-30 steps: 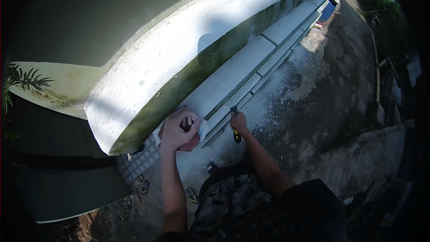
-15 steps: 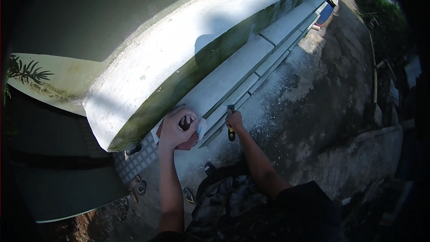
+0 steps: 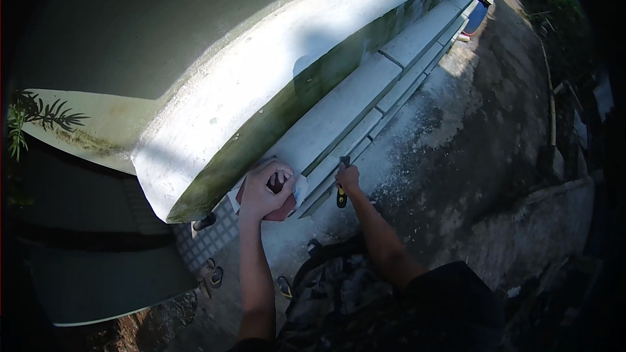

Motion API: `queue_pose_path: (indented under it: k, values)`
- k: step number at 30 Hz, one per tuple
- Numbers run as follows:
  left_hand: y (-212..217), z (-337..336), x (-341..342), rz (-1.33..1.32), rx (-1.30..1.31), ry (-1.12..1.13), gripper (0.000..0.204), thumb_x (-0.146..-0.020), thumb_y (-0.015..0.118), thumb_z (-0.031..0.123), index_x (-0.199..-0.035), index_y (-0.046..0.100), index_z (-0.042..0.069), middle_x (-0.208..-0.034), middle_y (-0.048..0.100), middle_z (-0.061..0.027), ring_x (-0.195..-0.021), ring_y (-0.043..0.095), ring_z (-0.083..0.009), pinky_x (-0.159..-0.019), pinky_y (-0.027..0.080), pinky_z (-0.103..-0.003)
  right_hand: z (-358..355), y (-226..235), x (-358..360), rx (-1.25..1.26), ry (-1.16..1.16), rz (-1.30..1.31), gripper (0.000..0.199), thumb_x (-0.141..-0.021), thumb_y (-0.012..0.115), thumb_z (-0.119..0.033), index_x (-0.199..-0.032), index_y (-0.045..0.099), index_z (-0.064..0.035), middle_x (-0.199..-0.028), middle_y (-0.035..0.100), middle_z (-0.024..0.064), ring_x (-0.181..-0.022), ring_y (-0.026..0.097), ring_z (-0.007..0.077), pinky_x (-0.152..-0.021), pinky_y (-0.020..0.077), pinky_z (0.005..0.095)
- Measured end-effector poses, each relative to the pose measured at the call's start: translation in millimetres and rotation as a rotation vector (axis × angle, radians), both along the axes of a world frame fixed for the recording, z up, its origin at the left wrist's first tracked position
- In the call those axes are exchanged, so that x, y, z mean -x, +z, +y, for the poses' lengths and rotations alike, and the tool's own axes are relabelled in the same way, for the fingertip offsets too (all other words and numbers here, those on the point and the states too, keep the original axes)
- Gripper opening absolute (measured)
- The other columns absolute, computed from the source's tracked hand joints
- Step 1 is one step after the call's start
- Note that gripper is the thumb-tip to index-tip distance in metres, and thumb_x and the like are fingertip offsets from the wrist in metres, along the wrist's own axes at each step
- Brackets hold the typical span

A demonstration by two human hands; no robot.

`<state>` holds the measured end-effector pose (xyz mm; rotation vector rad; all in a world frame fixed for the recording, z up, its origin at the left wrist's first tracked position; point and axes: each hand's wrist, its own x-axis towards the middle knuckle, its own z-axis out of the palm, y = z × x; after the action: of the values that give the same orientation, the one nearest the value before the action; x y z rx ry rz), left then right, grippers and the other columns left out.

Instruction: The person is scraping and sanding concrete outdoor steps to prepare them for finishing.

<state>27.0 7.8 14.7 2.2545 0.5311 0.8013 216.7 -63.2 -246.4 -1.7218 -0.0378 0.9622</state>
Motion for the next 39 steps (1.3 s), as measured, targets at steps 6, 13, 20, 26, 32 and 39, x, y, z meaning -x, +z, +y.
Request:
queue_pose_path:
  k: [6,13,20,26,32,39]
  values:
    - [4,0,-5,0.022,0.005,0.007,0.011,-0.068,0.065,0.008,-0.074,0.057,0.005,-0.067,0.055,-0.0046,-0.056,0.052,-0.0155,-0.054,0.040,-0.025,-4,-4,-8,-0.121,0.045,0.035,0.037,-0.089,0.050,-0.022,-0.063,0.050,0.0042,-0.049,0.050,0.0097,-0.036,0.050,0.0189,-0.034,0.0394,0.0321]
    - [2,0,-3,0.027,-0.005,0.007,0.011,-0.067,0.065,0.008,-0.074,0.057,0.005,-0.067,0.055,-0.0048,-0.057,0.053,-0.0157,-0.055,0.041,-0.026,-5,-5,-2,-0.024,0.001,-0.010,0.037,-0.089,0.052,-0.023,-0.063,0.050,0.0040,-0.049,0.050,0.0098,-0.035,0.050,0.0195,-0.034,0.0392,0.0320]
    - [5,-1,-2,0.013,-0.012,0.012,0.012,-0.068,0.065,0.008,-0.075,0.057,0.005,-0.067,0.055,-0.0051,-0.058,0.054,-0.0169,-0.057,0.041,-0.027,-5,3,3,-0.010,0.041,-0.073,0.035,-0.089,0.051,-0.022,-0.066,0.050,0.0034,-0.049,0.050,0.0095,-0.036,0.050,0.0194,-0.033,0.0391,0.0322]
    - [4,-4,-6,0.037,-0.005,-0.005,0.012,-0.068,0.065,0.007,-0.075,0.056,0.004,-0.067,0.055,-0.0063,-0.059,0.054,-0.0182,-0.057,0.042,-0.027,2,9,-7,-0.078,-0.044,0.051,0.033,-0.089,0.052,-0.022,-0.067,0.047,0.0017,-0.052,0.048,0.0079,-0.038,0.046,0.0165,-0.035,0.0363,0.0302]
    - [4,-2,-1,0.008,-0.021,0.003,0.012,-0.067,0.065,0.007,-0.075,0.056,0.004,-0.067,0.055,-0.0064,-0.059,0.054,-0.0180,-0.057,0.042,-0.027,-4,19,0,0.031,0.040,-0.030,0.033,-0.089,0.053,-0.021,-0.067,0.049,0.0032,-0.054,0.051,0.0098,-0.040,0.049,0.0176,-0.036,0.0386,0.0307]
    - [5,-6,-3,0.043,0.012,0.011,0.011,-0.068,0.065,0.008,-0.074,0.056,0.004,-0.068,0.055,-0.0060,-0.059,0.053,-0.0177,-0.057,0.042,-0.026,3,2,-8,-0.050,-0.004,-0.015,0.036,-0.088,0.052,-0.022,-0.063,0.050,0.0046,-0.051,0.052,0.0119,-0.036,0.050,0.0216,-0.033,0.0394,0.0338]
